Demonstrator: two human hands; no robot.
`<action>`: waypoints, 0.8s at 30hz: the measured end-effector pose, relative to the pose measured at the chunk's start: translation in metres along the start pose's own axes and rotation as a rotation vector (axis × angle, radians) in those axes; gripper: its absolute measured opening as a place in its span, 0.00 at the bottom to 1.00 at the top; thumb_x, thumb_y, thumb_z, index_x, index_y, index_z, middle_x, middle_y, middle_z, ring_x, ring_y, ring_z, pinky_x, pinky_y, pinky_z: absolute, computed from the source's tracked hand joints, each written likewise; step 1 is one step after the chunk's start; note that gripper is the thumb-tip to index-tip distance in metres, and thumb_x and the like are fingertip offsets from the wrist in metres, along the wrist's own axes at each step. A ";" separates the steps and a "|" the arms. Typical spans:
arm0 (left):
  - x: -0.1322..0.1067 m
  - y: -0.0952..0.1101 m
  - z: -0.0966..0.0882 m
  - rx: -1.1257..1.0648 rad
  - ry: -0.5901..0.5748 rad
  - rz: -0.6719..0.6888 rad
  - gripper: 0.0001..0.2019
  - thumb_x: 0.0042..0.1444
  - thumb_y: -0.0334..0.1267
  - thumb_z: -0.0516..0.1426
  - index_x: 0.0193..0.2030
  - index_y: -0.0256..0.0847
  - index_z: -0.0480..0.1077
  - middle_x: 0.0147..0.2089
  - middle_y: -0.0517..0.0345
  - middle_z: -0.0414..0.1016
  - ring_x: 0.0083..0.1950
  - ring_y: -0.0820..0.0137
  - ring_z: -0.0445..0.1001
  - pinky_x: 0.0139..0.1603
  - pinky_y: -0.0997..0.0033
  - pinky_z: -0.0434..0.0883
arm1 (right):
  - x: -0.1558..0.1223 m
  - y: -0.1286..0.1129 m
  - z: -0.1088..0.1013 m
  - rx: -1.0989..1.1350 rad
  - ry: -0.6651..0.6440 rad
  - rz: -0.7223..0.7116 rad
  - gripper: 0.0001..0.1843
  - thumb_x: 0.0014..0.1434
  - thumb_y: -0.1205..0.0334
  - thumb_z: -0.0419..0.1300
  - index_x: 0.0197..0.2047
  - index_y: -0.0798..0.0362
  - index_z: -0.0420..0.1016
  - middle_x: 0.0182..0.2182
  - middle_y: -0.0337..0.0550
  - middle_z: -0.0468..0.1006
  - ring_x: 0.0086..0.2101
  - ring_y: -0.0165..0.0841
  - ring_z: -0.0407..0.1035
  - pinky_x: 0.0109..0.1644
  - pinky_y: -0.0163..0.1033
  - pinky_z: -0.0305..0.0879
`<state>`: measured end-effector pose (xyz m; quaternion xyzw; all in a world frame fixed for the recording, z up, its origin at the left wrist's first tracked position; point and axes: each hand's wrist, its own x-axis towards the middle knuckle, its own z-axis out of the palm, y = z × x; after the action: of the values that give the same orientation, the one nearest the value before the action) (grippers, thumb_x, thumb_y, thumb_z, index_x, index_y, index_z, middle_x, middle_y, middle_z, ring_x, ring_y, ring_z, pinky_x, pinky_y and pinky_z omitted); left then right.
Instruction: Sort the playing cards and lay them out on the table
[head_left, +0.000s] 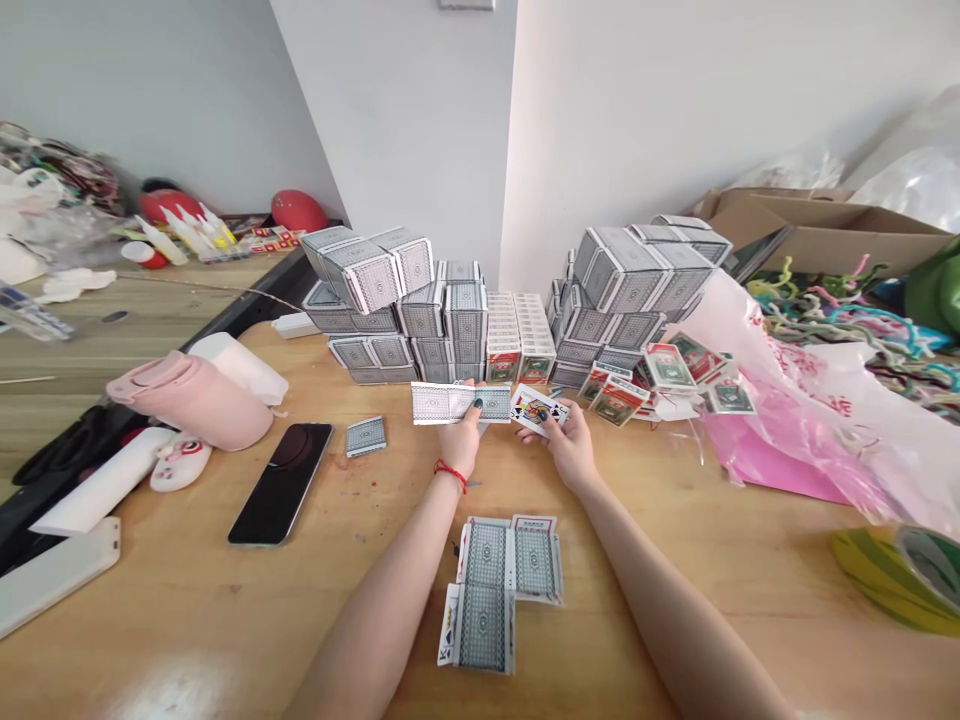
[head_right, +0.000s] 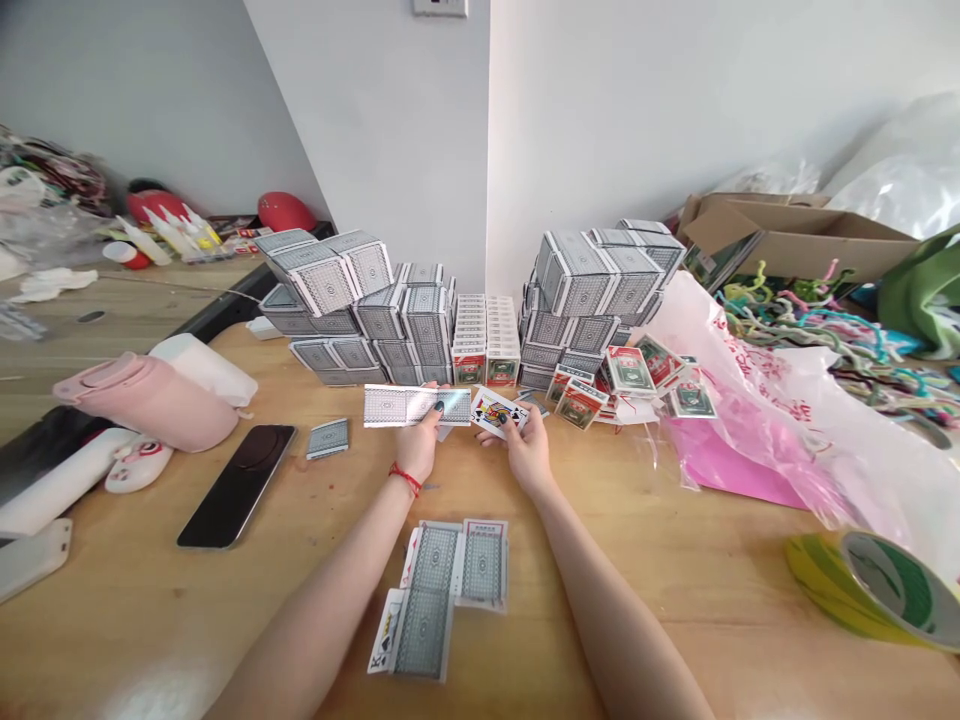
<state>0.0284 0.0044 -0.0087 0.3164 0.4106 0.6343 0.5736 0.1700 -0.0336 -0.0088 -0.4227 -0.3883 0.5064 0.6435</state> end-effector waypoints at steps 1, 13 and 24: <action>0.001 -0.001 -0.001 -0.005 0.000 0.004 0.22 0.46 0.35 0.58 0.51 0.42 0.66 0.49 0.52 0.73 0.52 0.65 0.70 0.54 0.60 0.65 | 0.000 0.000 0.000 0.007 0.004 -0.004 0.20 0.50 0.52 0.60 0.39 0.49 0.54 0.32 0.38 0.74 0.24 0.33 0.73 0.28 0.43 0.72; 0.004 -0.005 -0.004 -0.005 0.003 0.022 0.22 0.46 0.35 0.58 0.51 0.40 0.66 0.48 0.53 0.74 0.52 0.66 0.70 0.55 0.63 0.64 | 0.001 0.002 -0.001 0.038 -0.007 -0.025 0.18 0.52 0.54 0.60 0.39 0.49 0.54 0.32 0.38 0.74 0.25 0.32 0.73 0.28 0.42 0.73; 0.002 -0.002 -0.007 0.208 -0.015 0.136 0.19 0.49 0.42 0.57 0.49 0.42 0.66 0.49 0.53 0.72 0.48 0.67 0.71 0.52 0.65 0.66 | -0.004 0.005 -0.001 -0.224 -0.149 0.006 0.15 0.56 0.49 0.52 0.34 0.48 0.49 0.21 0.33 0.73 0.14 0.27 0.65 0.14 0.31 0.59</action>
<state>0.0226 0.0053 -0.0138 0.4062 0.4475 0.6231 0.4964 0.1682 -0.0365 -0.0144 -0.4545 -0.4877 0.4918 0.5601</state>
